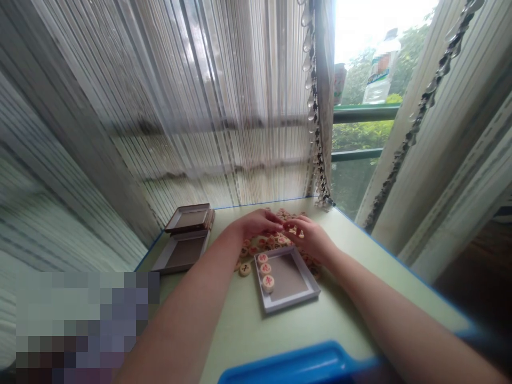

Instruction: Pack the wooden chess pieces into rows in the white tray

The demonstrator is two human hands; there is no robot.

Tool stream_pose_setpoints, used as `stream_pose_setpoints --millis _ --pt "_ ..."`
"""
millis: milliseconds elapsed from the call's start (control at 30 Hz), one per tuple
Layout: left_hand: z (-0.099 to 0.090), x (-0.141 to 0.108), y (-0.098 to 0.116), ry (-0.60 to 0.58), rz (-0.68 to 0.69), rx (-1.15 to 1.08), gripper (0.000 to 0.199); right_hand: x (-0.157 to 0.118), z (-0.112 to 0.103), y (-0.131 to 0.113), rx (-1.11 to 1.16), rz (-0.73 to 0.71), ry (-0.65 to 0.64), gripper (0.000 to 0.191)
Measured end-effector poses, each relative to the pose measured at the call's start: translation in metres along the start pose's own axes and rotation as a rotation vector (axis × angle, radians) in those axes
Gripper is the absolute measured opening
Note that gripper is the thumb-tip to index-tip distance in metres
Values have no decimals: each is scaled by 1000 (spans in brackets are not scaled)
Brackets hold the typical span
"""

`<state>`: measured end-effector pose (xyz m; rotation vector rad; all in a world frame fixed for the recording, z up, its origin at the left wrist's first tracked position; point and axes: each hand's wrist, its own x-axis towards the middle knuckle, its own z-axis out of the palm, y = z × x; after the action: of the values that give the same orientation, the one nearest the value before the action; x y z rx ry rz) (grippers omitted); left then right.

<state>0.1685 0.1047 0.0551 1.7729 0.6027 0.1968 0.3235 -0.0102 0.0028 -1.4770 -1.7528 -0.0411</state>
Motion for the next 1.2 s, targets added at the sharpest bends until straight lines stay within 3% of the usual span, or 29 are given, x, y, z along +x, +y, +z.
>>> stream_pose_setpoints --millis 367,433,567,667,800,967,1067,1200 --pt "-3 -5 7 -21 -135 -52 39 0 -4 -6 -27 -18 -31 30" --pt "-7 -6 8 82 -197 88 38 0 -6 -8 -47 6 -43 29" --pt "-9 -5 2 506 -276 527 27 -3 -10 -18 -107 14 -200 22" --pt "0 -3 -6 571 -310 579 15 -7 -11 -32 -121 -78 -343 18" --pt "10 -7 -7 694 -265 650 15 -14 -12 -47 -106 -149 -395 18" --pt "12 -34 4 719 -257 690 21 -19 -15 -48 -93 -140 -500 13" --pt "17 -56 1 782 -155 721 22 -19 -20 -49 -99 -128 -548 14" --pt "36 -77 -20 997 30 661 28 -16 -27 -54 -129 -87 -596 20"
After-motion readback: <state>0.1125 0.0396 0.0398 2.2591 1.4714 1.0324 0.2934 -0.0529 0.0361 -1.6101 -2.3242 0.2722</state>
